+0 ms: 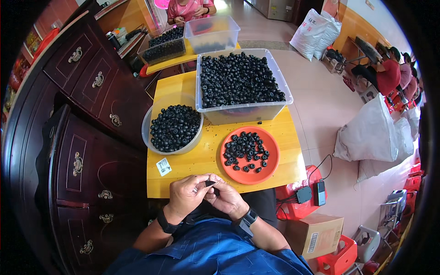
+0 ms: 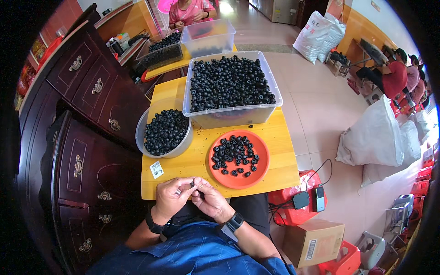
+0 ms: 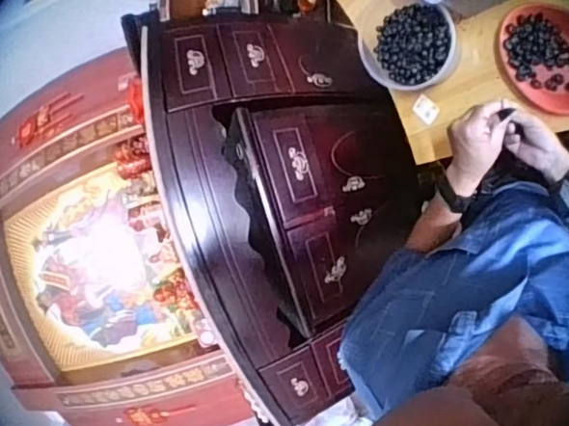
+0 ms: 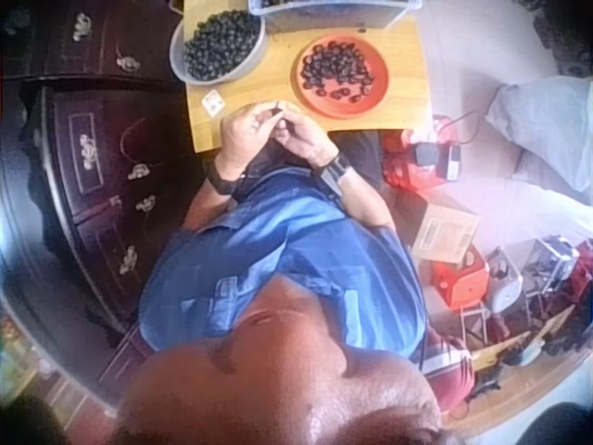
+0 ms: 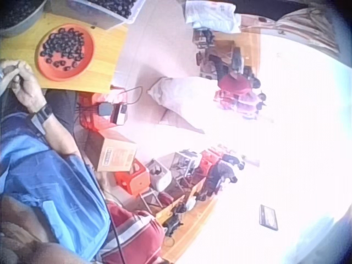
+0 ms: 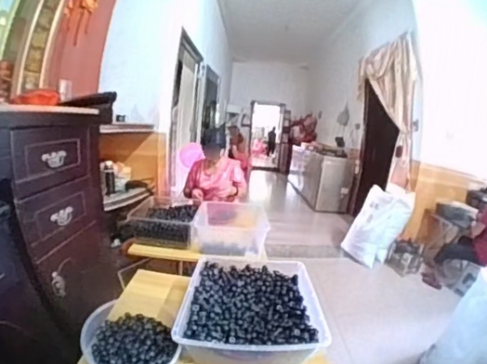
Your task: The recorder is sorting and cleaning small black components using their hands and a small knife at a table.
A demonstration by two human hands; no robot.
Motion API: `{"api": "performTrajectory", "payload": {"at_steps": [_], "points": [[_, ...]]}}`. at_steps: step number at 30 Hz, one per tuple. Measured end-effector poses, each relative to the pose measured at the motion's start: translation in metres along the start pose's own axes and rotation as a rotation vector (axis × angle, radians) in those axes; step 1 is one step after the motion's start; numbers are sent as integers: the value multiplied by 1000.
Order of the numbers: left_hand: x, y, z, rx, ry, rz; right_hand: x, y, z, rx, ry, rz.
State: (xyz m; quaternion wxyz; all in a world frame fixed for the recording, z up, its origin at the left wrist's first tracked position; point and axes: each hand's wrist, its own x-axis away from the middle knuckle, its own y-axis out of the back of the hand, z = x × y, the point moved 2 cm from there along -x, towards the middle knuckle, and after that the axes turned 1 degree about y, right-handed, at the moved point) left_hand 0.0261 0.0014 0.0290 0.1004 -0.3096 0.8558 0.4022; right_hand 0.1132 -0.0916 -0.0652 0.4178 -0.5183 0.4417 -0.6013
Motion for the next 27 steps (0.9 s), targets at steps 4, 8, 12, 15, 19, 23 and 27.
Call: {"api": "performTrajectory", "payload": {"at_steps": [4,8,12,15,19,23,27], "points": [[2,2,0,1,75,-3,0,1,0,-35,42,44],[-3,13,-2,64,253,117,3,0,7,-2,114,47],[-4,18,10,69,218,194,6,-5,12,57,144,30],[-10,21,6,69,259,264,7,-5,12,109,164,62],[-8,18,8,11,215,289,5,-6,8,170,169,62],[-11,17,7,-40,170,272,6,-11,6,172,135,62],[-10,16,8,-76,173,301,6,-15,6,202,136,89]]}}
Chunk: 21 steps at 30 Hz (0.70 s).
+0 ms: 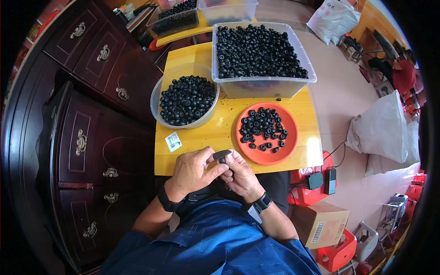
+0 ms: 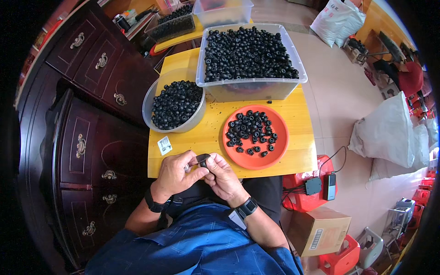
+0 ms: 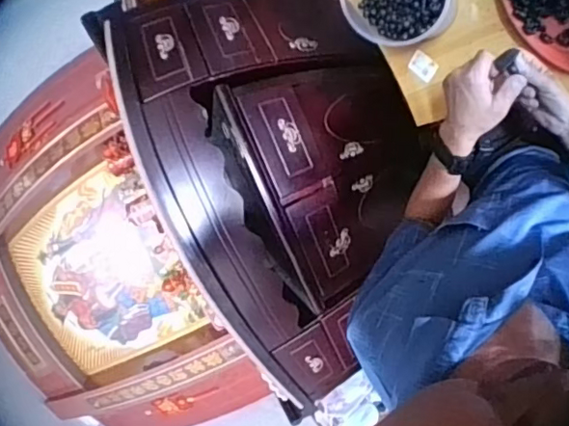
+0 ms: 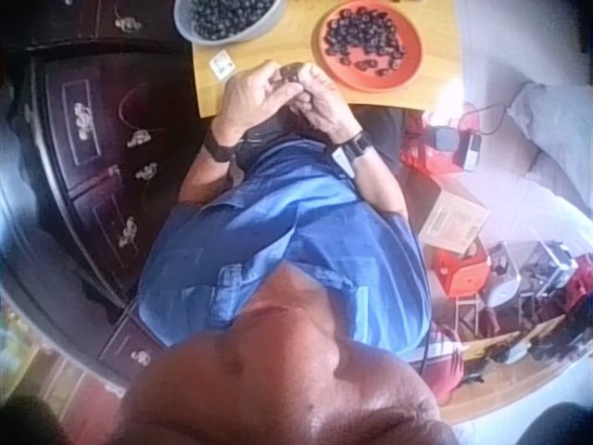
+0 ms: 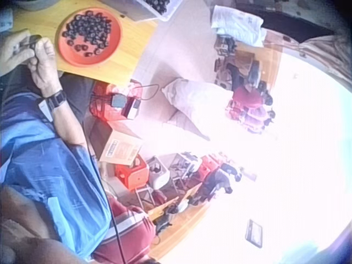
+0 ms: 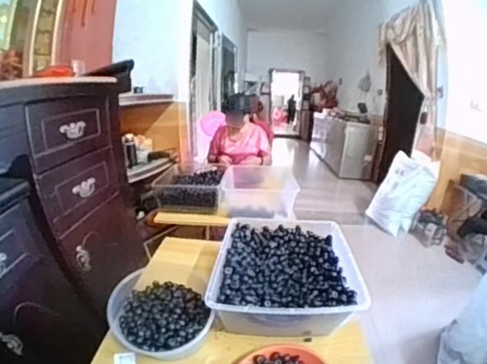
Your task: The recorder is sorting and cleaning small black components using their hands and a small knife at a table.
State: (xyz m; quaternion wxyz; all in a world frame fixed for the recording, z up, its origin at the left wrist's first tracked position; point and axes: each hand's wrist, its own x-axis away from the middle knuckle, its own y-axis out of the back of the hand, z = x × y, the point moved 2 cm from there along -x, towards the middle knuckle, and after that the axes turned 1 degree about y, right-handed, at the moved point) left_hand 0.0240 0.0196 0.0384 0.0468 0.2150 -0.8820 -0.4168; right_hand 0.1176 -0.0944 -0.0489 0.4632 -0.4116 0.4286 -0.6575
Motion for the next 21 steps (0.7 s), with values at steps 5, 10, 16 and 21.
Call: {"api": "performTrajectory", "payload": {"at_steps": [5,10,16,21], "points": [[0,-3,4,-25,-45,-37,-1,1,-2,12,-2,-29],[1,-5,7,-55,-41,-16,-1,3,-3,27,7,-59],[1,-7,10,-30,-51,2,-3,7,-6,13,5,-79],[1,-7,14,-28,-67,-12,-3,7,-7,12,-18,-83]]}}
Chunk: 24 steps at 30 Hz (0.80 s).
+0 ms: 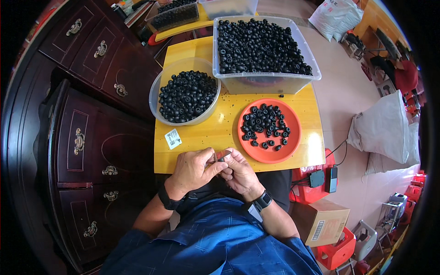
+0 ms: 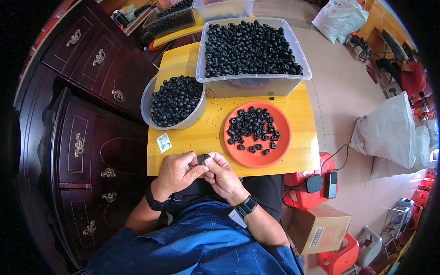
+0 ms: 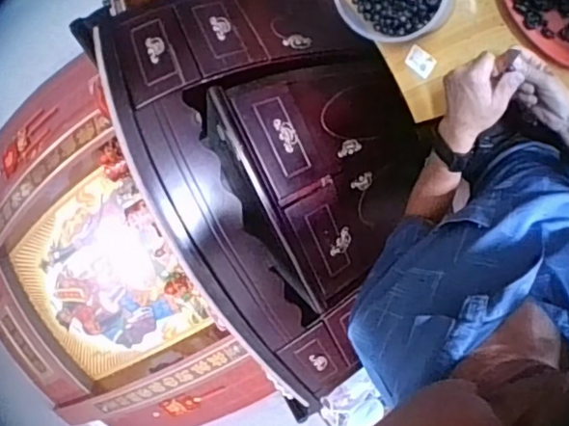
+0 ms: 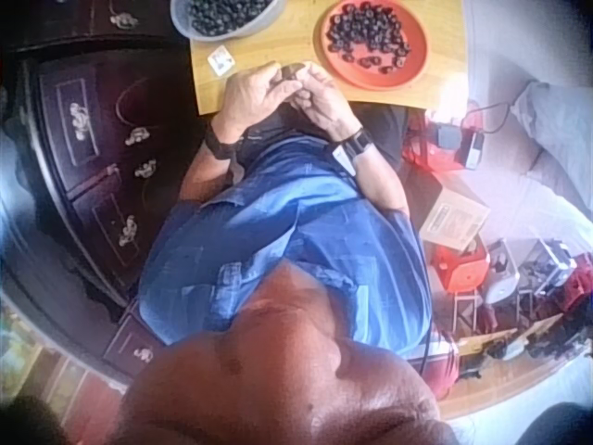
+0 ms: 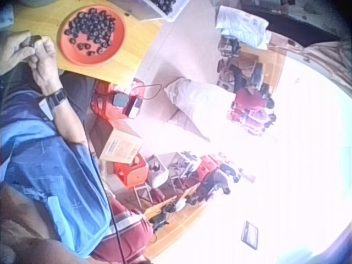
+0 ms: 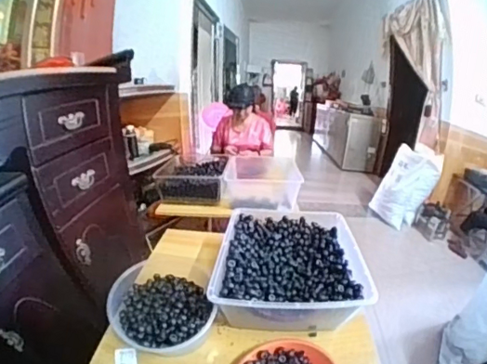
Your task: The recorder is sorting and cleaning small black components using their hands and a small knife at a table.
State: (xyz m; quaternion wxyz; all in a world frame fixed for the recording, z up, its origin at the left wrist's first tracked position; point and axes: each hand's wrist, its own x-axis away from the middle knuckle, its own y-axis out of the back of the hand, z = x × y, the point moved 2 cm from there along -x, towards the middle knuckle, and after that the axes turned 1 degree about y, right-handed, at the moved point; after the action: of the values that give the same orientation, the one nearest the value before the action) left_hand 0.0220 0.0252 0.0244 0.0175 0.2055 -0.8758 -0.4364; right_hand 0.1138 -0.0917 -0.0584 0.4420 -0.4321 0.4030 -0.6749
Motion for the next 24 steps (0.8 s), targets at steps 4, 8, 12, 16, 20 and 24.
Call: {"api": "performTrajectory", "payload": {"at_steps": [4,8,12,16,20,24], "points": [[-2,3,-3,-9,-2,-34,-1,1,-1,-43,-36,16],[-2,4,-3,-13,-25,-18,-1,1,-2,-49,-34,40],[-4,5,-5,-6,-21,-4,-1,1,0,-75,-43,68],[-5,4,-5,-37,-24,20,-1,3,0,-76,-31,52],[-2,-2,-3,-65,-71,3,-2,-1,3,-24,1,26],[-5,1,-5,-31,-30,-12,-2,2,2,-52,25,65]]}}
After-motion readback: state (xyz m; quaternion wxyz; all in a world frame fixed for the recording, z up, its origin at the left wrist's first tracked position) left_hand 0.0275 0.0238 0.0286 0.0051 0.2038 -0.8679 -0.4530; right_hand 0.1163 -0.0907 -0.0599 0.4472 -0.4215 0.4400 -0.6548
